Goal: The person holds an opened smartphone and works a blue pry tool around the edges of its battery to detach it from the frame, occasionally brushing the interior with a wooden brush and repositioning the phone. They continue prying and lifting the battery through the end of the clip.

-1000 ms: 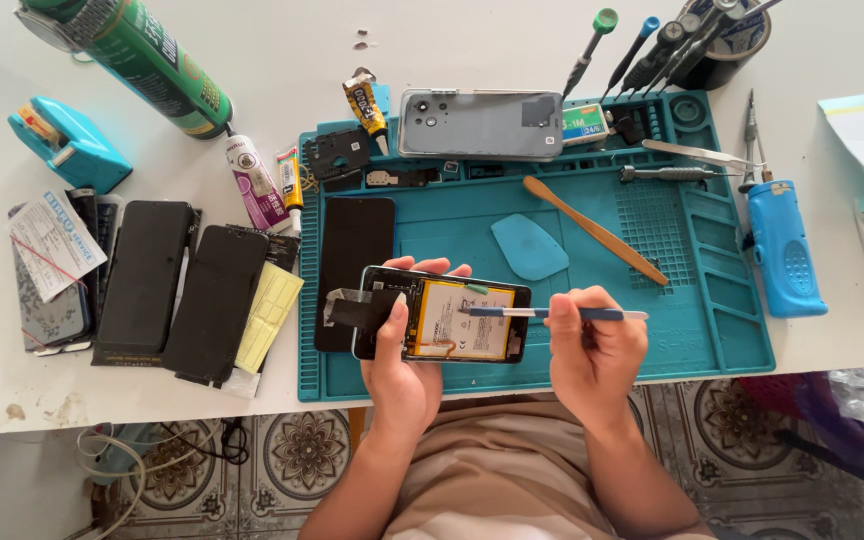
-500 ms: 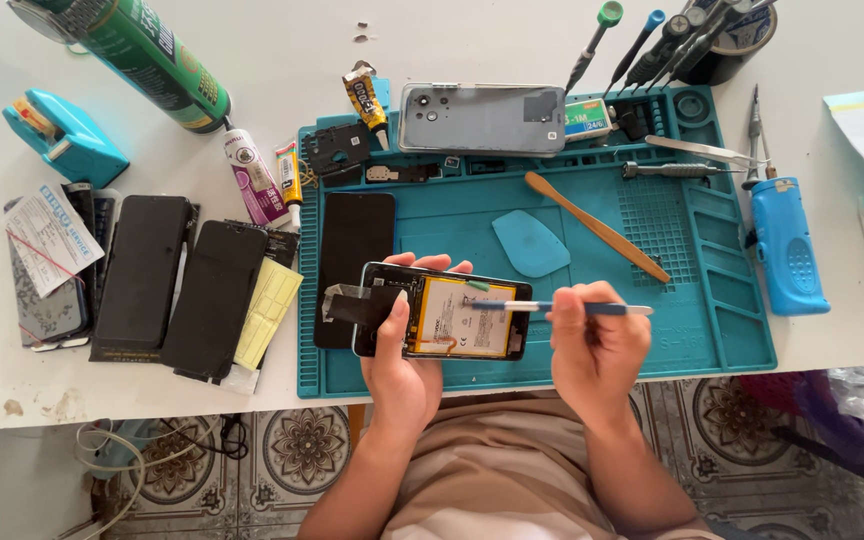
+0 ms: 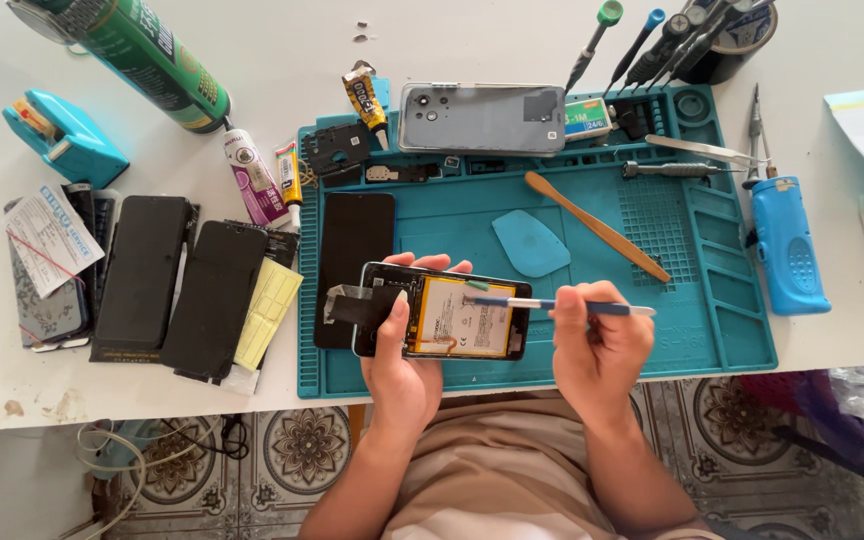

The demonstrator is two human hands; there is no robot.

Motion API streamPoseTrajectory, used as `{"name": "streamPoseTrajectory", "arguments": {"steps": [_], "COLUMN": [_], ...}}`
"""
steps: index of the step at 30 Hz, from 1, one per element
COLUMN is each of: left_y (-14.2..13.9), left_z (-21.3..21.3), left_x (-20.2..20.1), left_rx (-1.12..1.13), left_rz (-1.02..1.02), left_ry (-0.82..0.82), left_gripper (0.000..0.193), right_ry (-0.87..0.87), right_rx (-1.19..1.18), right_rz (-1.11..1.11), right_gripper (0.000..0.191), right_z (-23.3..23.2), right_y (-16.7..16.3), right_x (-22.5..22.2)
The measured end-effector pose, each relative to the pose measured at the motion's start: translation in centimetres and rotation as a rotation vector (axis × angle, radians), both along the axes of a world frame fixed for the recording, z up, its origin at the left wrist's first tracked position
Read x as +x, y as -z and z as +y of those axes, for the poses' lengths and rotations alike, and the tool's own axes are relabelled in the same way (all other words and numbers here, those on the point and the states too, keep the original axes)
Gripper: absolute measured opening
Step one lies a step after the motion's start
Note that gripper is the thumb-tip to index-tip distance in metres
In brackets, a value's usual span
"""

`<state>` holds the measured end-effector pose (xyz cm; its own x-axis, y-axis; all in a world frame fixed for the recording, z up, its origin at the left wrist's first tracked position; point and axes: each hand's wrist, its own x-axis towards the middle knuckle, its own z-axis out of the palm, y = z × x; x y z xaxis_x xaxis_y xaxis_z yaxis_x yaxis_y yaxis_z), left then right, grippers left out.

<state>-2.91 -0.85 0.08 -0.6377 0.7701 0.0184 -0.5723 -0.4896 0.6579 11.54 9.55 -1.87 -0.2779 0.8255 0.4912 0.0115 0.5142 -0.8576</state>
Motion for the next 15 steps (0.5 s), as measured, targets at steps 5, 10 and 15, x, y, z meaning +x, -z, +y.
{"name": "streamPoseTrajectory", "arguments": {"steps": [5, 10, 15], "left_y": [0.1, 0.1, 0.0], "left_z": [0.0, 0.0, 0.0], "left_x": [-0.1, -0.1, -0.1], "left_rx": [0.0, -0.001, -0.004], "left_rz": [0.016, 0.022, 0.004], "left_ry": [-0.004, -0.009, -0.018], "left_gripper": [0.046, 0.047, 0.047], "right_ry": [0.071, 0.03, -0.081], "right_rx": [0.003, 0.034, 0.09], "right_rz": [0.028, 0.033, 0.049], "right_gripper": [0.023, 0.02, 0.015], "right_z": [-0.1, -0.1, 0.0], "right_y": [0.1, -0.2, -1.0], "right_x": [-0.2, -0.2, -0.4]}}
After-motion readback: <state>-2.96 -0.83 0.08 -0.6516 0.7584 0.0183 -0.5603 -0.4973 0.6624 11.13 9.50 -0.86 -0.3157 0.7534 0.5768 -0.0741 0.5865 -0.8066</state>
